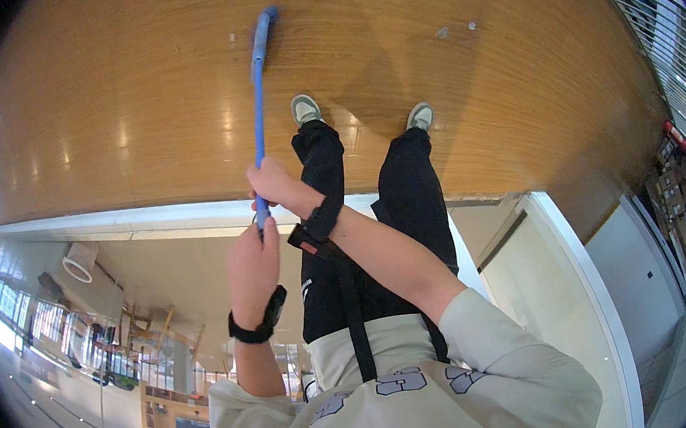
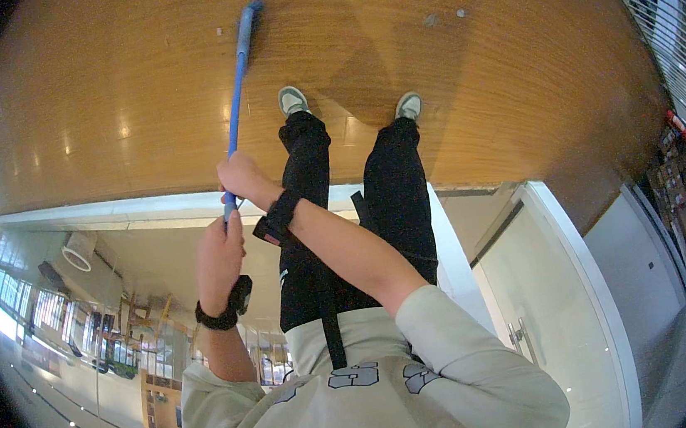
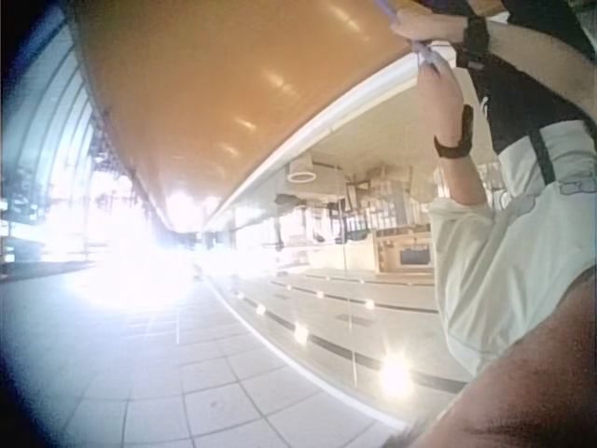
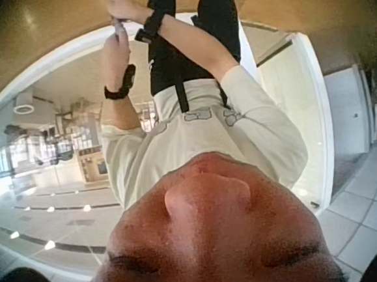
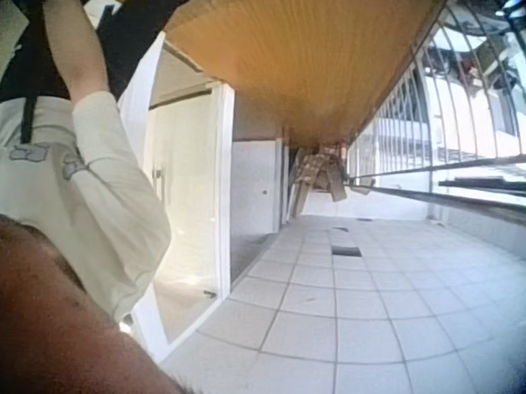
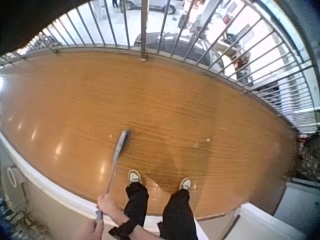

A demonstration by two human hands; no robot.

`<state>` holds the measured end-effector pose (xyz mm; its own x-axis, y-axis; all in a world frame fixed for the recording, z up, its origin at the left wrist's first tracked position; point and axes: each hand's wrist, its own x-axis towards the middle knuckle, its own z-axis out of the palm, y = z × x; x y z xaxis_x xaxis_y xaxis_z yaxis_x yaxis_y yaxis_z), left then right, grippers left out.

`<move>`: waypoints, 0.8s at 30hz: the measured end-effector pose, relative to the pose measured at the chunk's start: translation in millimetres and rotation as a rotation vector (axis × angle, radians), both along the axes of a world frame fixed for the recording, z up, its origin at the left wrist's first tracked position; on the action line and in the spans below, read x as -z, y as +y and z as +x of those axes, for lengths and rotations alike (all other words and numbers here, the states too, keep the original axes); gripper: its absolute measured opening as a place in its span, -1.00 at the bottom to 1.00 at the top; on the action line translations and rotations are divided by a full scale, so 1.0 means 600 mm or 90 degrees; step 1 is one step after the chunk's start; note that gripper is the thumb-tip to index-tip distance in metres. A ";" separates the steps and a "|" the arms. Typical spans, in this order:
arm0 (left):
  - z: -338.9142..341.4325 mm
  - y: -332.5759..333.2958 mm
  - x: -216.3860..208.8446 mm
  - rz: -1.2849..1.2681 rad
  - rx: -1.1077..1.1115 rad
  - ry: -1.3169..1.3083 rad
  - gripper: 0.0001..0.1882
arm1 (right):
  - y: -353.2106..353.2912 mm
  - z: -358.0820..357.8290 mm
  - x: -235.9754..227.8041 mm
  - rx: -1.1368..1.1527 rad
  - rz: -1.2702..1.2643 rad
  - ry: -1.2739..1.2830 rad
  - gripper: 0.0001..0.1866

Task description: The person sweeps a wooden floor using a blue broom, moving debris into a pile. The person navigates around stacked cardboard boxes and a fire extinguisher while sweeping a landing area and a staircase.

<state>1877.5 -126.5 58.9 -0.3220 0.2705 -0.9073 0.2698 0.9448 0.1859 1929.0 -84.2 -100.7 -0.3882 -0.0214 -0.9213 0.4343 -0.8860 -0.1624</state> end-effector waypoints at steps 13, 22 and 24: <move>0.440 0.229 -0.010 -0.015 -0.294 -0.682 -0.74 | 0.282 0.525 -0.151 0.004 0.194 -0.193 -0.75; 0.758 0.501 0.184 -0.027 -0.179 -0.829 -0.61 | 0.515 0.942 0.009 0.036 0.284 -0.464 -0.70; 0.796 0.539 0.233 -0.032 -0.183 -0.798 -0.62 | 0.548 0.977 0.061 0.082 0.272 -0.486 -0.72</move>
<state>2355.0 196.7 -80.8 0.7130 0.2908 -0.6380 -0.2757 0.9529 0.1262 2515.3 244.7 -137.6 0.3607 0.3855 -0.8493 0.4604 -0.8655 -0.1973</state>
